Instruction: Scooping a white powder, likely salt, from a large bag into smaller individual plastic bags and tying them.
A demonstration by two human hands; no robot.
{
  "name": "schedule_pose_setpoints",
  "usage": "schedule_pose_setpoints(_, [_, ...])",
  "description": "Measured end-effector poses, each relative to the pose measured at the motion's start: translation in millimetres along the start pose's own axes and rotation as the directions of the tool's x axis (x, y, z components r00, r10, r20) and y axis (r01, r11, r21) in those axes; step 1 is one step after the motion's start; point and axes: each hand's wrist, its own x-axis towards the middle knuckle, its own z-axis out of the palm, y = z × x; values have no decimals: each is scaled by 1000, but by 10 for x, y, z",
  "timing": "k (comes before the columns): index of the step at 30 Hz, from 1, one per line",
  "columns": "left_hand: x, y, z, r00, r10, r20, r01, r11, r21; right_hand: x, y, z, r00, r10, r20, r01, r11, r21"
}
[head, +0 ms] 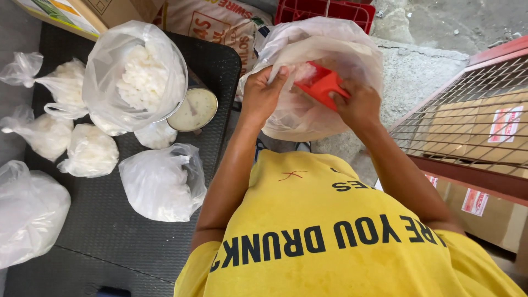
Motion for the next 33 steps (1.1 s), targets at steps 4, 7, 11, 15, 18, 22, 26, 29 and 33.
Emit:
schedule_pose_setpoints(4, [134,-19,-29,999,14,-49,-15,1000,-18,-176,-210,-541,976,202,81,-208,975,78])
schedule_pose_setpoints(7, [216,-17,-80,993,61,-98,-63,998,-10,-326,-161,-728,935,326,143,-352,906,235])
schedule_pose_setpoints(11, [223,130,-186,985,101,-139,-71,977,203,-398,-76,-775,958,258,125,-281,931,231])
schedule_pose_setpoints(15, [173,210,-246,975,0,-221,104,883,458,-392,-8,-761,943,286,168,-330,853,403])
schedule_pose_setpoints(18, [99,4,-387,931,291,-221,-137,838,528,-295,-61,-885,940,249,232,-334,804,491])
schedule_pose_setpoints(22, [-209,379,-597,862,440,-251,-215,765,607,-99,-190,-1145,969,92,228,-207,806,554])
schedule_pose_setpoints(26, [-622,855,-805,777,510,-369,-164,730,663,273,-620,-1358,973,2,230,-167,693,701])
schedule_pose_setpoints(29, [-863,1073,-1024,596,698,-396,-113,562,819,650,-846,-1306,972,-114,206,-59,728,683])
schedule_pose_setpoints(33, [-1002,1264,-1335,353,887,-297,133,266,955,1315,-1553,-1147,903,-425,57,351,810,470])
